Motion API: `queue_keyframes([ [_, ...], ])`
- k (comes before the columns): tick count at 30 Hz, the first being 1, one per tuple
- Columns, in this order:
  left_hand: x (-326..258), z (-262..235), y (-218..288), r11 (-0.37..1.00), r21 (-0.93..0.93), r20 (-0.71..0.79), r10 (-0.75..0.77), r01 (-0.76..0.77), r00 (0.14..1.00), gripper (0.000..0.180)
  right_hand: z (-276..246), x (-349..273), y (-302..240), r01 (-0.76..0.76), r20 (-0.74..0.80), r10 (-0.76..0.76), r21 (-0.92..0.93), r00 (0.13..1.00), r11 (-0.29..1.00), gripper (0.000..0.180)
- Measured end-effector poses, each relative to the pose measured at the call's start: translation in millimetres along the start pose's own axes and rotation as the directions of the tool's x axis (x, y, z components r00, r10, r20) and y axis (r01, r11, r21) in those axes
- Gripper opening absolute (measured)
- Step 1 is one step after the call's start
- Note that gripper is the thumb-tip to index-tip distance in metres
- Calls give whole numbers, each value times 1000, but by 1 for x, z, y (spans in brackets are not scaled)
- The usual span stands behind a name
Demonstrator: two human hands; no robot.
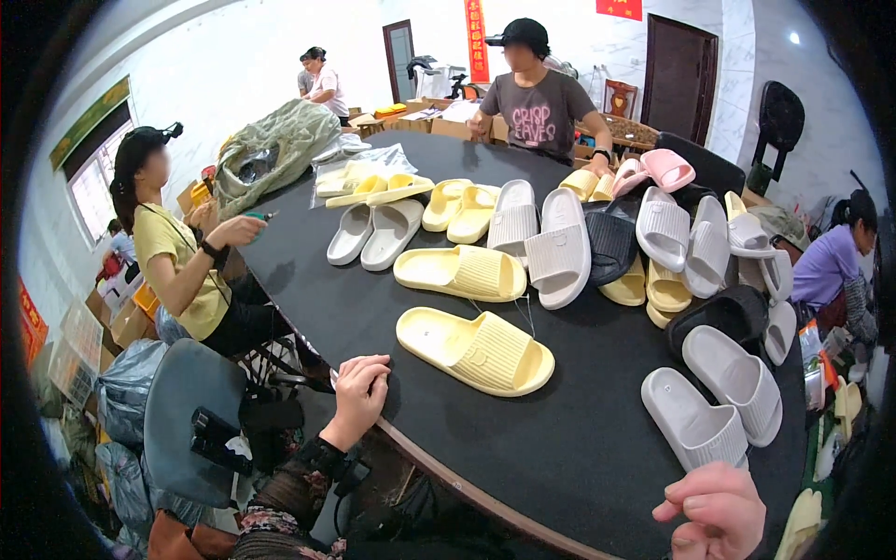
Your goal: Using scissors to trim excess material and threads from slippers at a manufacturing station.
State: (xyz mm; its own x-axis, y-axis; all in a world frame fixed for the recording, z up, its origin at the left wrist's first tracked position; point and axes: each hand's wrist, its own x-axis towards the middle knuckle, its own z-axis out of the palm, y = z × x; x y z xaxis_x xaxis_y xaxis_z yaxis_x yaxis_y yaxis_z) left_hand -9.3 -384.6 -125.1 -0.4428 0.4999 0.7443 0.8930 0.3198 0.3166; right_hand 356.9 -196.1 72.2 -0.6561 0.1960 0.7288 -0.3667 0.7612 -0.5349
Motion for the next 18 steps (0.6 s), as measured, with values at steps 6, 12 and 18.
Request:
queue_keyframes([
  [6,-3,-2,-5,1000,-4,6,26,-26,1000,7,-2,-1,-4,8,49,-7,-17,999,1000,19],
  [12,-8,-20,-14,983,-93,-116,-170,160,979,12,-6,-5,-10,-4,49,4,4,999,1000,22],
  [18,-8,-47,-57,788,-290,0,-568,543,823,19,-8,-4,-8,27,110,-28,11,993,1000,24],
])
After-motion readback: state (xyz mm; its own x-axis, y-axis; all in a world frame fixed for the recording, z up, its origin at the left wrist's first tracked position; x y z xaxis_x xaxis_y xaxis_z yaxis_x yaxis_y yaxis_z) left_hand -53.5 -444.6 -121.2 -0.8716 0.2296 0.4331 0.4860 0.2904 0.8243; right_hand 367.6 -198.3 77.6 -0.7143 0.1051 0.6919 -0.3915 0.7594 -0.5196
